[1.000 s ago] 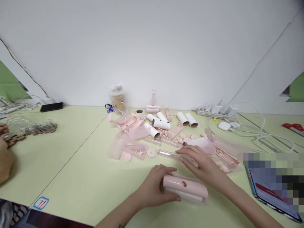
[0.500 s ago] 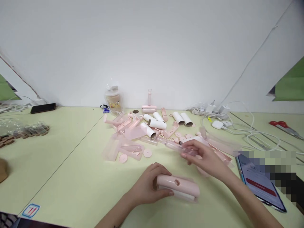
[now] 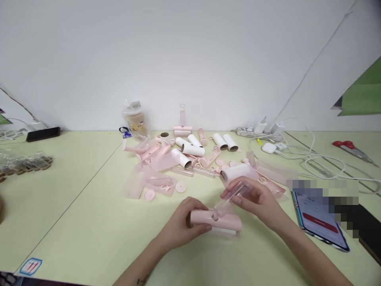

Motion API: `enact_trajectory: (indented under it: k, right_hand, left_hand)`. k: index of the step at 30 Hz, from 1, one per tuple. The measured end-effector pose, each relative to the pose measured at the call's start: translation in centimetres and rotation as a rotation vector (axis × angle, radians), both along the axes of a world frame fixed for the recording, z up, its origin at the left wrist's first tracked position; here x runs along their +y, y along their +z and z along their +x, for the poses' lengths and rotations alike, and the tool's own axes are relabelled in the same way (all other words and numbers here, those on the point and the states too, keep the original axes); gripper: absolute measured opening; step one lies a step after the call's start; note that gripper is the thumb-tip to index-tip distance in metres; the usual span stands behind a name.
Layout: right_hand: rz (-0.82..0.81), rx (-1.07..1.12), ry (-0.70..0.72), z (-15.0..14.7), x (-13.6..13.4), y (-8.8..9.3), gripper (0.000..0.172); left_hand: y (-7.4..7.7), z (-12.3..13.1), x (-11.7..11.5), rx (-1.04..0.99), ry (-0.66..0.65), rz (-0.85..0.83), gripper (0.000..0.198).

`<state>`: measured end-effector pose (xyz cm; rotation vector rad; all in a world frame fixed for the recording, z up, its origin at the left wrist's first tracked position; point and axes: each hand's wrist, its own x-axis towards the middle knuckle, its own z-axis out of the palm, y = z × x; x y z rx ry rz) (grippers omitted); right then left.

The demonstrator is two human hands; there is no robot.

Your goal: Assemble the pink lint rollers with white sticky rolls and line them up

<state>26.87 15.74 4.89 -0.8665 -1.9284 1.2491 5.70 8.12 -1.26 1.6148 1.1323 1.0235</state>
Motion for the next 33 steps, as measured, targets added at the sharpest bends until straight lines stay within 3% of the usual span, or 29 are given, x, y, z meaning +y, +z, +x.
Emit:
enact_trajectory:
  k: [4, 8, 15, 20, 26, 29, 33]
  right_hand:
    - [0.154, -0.092, 0.031, 0.0, -0.4, -0.2, 0.008]
    - [0.291, -0.198, 0.057, -0.4, -1.2, 0.7, 0.009]
    - [0.253, -0.376, 0.117, -1.5, -1.9, 2.7, 0.008]
    - [0.257, -0.418, -0.005, -1.4, -1.9, 2.2, 0.023]
    - [0.551, -0.513, -0.277, -1.9, -2.5, 1.8, 0.041]
    - [0.702, -0.535, -0.338, -2.6, -3.1, 1.9, 0.041]
    - [0.826, -0.580, -0.309, -3.4, -3.6, 1.8, 0.034]
  left_hand:
    - [0.0, 0.0, 0.0, 0.008, 0.006, -0.004, 0.030]
    - [0.1, -0.1, 0.0, 0.021, 0.005, -0.007, 0.030]
    - [0.3, 0.1, -0.1, 0.028, 0.018, -0.015, 0.029]
    - [0.4, 0.1, -0.1, 0.057, 0.030, -0.009, 0.028]
    - [0.5, 0.2, -0.3, 0.099, 0.053, -0.002, 0.027]
    - [0.8, 0.7, -0.7, 0.147, 0.108, -0.040, 0.027]
    - [1.2, 1.6, -1.5, 0.157, 0.181, -0.055, 0.024]
